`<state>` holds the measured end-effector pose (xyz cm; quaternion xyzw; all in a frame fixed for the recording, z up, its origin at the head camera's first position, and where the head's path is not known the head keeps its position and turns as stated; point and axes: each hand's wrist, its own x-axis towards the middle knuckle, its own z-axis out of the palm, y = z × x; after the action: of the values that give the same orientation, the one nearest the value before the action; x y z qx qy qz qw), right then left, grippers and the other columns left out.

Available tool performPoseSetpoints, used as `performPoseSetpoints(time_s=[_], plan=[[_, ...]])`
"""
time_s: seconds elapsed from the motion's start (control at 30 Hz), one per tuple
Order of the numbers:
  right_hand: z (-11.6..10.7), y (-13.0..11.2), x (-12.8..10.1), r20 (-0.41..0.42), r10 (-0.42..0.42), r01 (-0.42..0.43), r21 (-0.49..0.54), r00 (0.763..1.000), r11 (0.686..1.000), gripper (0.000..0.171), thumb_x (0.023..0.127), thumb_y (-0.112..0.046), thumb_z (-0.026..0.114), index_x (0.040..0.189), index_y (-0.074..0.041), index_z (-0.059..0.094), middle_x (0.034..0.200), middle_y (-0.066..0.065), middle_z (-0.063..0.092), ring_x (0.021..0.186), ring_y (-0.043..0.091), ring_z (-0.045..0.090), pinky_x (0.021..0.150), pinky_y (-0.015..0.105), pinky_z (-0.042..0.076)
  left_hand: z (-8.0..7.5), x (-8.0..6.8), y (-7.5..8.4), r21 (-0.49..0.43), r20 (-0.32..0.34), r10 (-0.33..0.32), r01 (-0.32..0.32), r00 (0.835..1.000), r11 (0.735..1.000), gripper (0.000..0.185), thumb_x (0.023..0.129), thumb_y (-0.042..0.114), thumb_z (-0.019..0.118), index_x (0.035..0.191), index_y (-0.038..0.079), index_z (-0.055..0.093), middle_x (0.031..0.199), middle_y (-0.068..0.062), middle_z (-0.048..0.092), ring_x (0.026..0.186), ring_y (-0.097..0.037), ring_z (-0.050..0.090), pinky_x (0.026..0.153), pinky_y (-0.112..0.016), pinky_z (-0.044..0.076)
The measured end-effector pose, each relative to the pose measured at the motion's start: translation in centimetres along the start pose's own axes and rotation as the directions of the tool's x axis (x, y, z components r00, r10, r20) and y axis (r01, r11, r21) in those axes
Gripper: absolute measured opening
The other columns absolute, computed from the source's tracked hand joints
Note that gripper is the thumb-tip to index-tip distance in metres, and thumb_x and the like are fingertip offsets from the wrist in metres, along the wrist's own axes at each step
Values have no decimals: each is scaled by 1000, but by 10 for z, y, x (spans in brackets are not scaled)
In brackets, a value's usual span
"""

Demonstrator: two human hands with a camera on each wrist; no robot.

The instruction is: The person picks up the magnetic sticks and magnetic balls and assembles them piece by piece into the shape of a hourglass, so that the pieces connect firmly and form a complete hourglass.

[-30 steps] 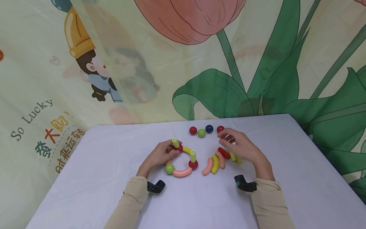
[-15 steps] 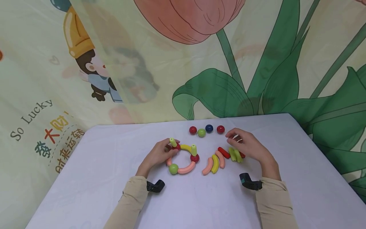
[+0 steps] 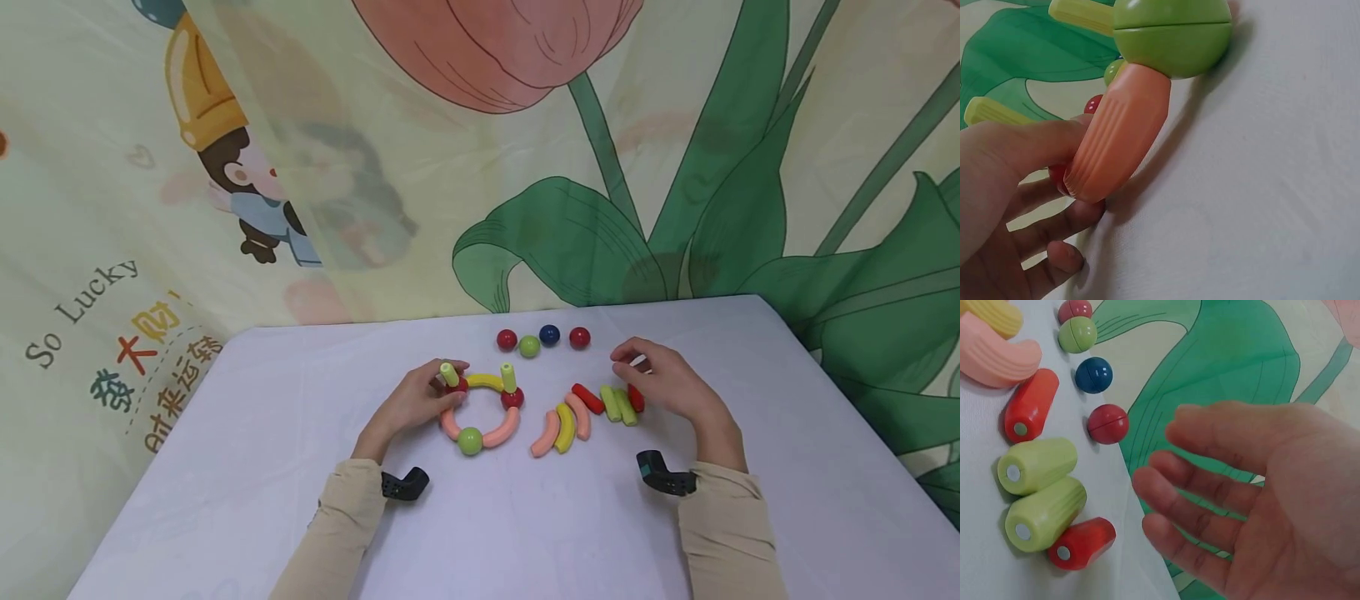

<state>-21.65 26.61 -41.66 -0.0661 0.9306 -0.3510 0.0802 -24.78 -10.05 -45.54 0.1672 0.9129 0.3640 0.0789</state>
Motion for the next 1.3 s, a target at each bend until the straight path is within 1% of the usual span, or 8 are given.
performPoseSetpoints(time_s=[0.1, 0.43, 0.57, 0.8, 0.97, 1.1, 1.2, 1.3], plan=[[-1, 3, 0, 3, 15, -15, -14, 1000, 1000, 35, 95, -26, 54, 122, -3, 53, 118, 20, 55, 104, 33, 53, 77, 39, 54, 1, 1, -1, -6, 4, 12, -12, 1000, 1000, 34, 86, 25, 69, 118, 23, 61, 97, 1, 62, 86, -15, 55, 71, -27, 45], [-2, 12, 0, 21, 73, -72, -34, 997, 997, 35, 95, -26, 51, 121, -2, 53, 118, 21, 53, 101, 34, 53, 77, 42, 53, -4, -1, 1, 14, 13, -40, 39, 999, 999, 22, 85, 29, 69, 105, 23, 61, 96, -1, 64, 81, -17, 56, 66, -27, 45], [-2, 16, 1, 50, 117, -116, -32, 992, 993, 38, 95, -27, 51, 123, -2, 51, 118, 22, 51, 101, 34, 53, 78, 42, 52, -7, -3, 1, 14, 42, -27, 26, 999, 1000, 29, 86, 31, 68, 112, 24, 60, 93, -1, 62, 77, -17, 54, 65, -27, 43], [0, 19, 2, 87, 141, -139, -34, 986, 990, 42, 96, -29, 51, 126, 0, 46, 118, 27, 49, 97, 33, 55, 77, 43, 51, -10, -3, -4, -18, 62, 50, -49, 997, 999, 29, 89, 29, 65, 118, 24, 63, 111, 2, 63, 82, -15, 55, 66, -26, 48], [2, 22, 2, 105, 155, -152, -37, 982, 988, 43, 95, -30, 52, 125, 0, 45, 114, 28, 50, 92, 28, 55, 76, 40, 51, -10, -4, -5, -66, 88, 41, -35, 995, 997, 29, 89, 28, 65, 118, 22, 63, 110, -1, 64, 71, -13, 57, 58, -26, 50], [4, 24, 2, 120, 157, -155, -32, 980, 987, 42, 94, -28, 55, 124, -1, 46, 110, 25, 50, 90, 26, 54, 74, 35, 51, -11, -4, -4, -85, 124, 30, -20, 992, 996, 33, 87, 27, 68, 119, 23, 61, 102, 0, 64, 61, -13, 57, 57, -28, 51], [4, 25, 2, 129, 153, -149, -36, 980, 988, 41, 93, -27, 56, 123, -1, 48, 109, 24, 51, 89, 26, 53, 73, 33, 51, -12, -6, -3, -83, 161, 15, -2, 987, 997, 39, 85, 28, 70, 122, 26, 59, 99, 1, 62, 65, -14, 58, 61, -28, 51], [4, 25, 2, 139, 147, -143, -40, 979, 989, 39, 92, -25, 58, 123, -2, 50, 108, 23, 52, 90, 25, 53, 72, 33, 51, -14, -7, -3, -94, 204, 9, 11, 979, 996, 44, 83, 29, 72, 125, 28, 56, 105, 2, 61, 75, -15, 58, 65, -29, 51]])
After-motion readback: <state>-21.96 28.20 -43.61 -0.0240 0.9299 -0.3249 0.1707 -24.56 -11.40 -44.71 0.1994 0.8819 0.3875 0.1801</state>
